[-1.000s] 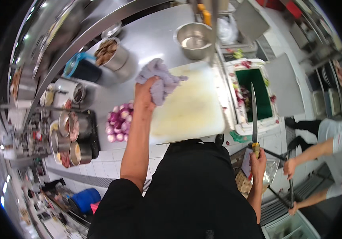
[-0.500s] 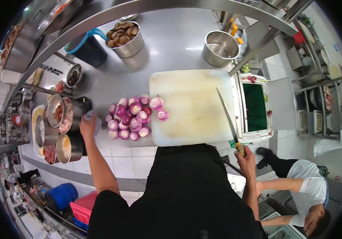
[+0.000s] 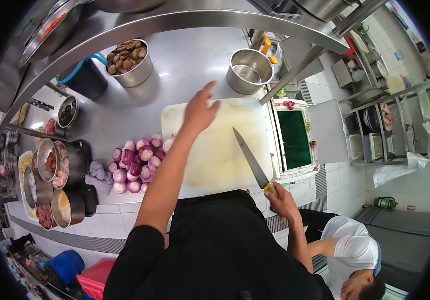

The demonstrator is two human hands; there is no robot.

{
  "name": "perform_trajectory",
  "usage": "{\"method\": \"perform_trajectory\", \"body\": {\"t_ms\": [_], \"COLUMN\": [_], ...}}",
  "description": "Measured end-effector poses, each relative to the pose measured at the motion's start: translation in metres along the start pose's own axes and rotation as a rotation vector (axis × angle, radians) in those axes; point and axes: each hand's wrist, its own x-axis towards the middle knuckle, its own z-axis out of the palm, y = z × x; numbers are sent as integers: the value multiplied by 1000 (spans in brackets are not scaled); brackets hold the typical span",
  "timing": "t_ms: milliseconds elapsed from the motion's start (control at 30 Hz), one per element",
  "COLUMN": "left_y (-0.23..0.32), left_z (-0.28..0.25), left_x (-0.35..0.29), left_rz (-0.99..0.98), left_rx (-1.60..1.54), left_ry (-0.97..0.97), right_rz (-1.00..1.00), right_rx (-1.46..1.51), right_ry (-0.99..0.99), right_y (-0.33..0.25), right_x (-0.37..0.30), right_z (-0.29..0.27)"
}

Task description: Slice red onions on a cutting board using a chef's knife in a commercial kitchen.

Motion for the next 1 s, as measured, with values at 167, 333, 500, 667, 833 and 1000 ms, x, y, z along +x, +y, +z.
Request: {"method": "perform_trajectory", "body": {"t_ms": [167,333,500,667,833,1000], "left_y": [42,16,7,-13,-64,-53], "left_z": [57,53,61,-28,-163,-168], "left_x": [80,104,61,-29,-130,-177], "left_rz": [-14,-1,25,-75,-367,-513], "left_rx": [373,434,252,-194,40,105], "left_ry": [-258,-288,-27,231,487,462], "right_rz": [91,78,166,91,-30,-172], "right_rx": [39,58,82,-4,-149,-81], "right_ry": [-74,-112,-119,-71,-61,-82], "right_y": [-11,-1,-2,-31,-35,-48], "right_x": [-4,3,12,29,47,61], "right_z": [5,14,14,1,-2,4]}}
